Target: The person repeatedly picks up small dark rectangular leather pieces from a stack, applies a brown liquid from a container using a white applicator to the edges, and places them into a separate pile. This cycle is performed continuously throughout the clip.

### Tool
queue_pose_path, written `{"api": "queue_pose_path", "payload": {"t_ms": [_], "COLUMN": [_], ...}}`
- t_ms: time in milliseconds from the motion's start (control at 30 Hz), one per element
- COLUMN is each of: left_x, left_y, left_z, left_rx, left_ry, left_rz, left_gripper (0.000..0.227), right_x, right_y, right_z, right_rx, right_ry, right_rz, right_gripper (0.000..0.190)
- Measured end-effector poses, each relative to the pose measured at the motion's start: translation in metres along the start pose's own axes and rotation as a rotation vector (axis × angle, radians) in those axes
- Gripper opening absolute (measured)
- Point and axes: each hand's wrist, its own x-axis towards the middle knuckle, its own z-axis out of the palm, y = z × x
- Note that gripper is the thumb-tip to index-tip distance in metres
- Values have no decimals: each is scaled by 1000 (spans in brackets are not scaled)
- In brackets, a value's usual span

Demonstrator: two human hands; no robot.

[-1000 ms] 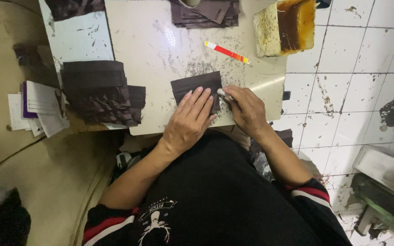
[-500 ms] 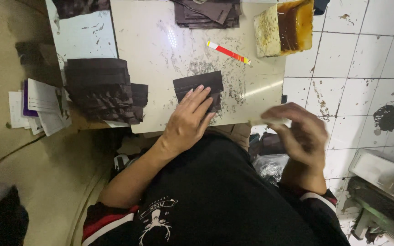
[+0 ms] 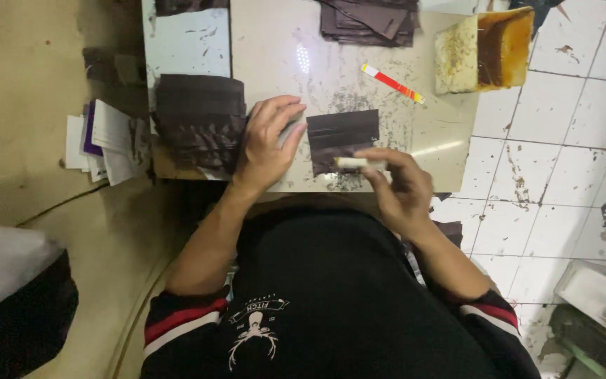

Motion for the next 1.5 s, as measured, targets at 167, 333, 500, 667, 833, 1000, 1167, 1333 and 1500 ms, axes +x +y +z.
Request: {"api": "queue_pose_path", "payload": {"t_ms": [167, 333, 500, 667, 833, 1000, 1167, 1333, 1500], "left_x": [5, 7, 3, 7, 7, 5, 6, 5, 8], "left_y": [10, 14, 5, 12, 13, 10, 11, 12, 16], "left_z": [-7, -10, -2, -7, -7, -6, -5, -7, -10], "left_rx": [-19, -17, 6, 4, 12, 7, 11, 15, 12], "left_ry": [-20, -35, -30, -27, -31, -47, -43, -51, -55], "left_rz": [-18, -20, -13, -22, -30, -28, -37, -35, -39], "left_gripper": [29, 31, 31, 32, 31, 31, 31, 31, 31], "right_x": [4, 6, 7, 1, -3, 2, 4, 4, 3], "right_y": [36, 43, 43, 42, 14, -6, 27, 42, 53], "right_z": [32, 38, 40, 34, 14, 9, 25, 38, 42], "right_rx": [-215, -340, -406, -422, -240, -131, -294, -435, -499], "right_ry": [-31, -80, -106, -176, -272, -73, -79, -88, -102], "right_rz": [-7, -74, -123, -105, 105, 95, -53, -186, -258], "right_gripper": [20, 22, 19, 20, 22, 22, 20, 19, 20]}}
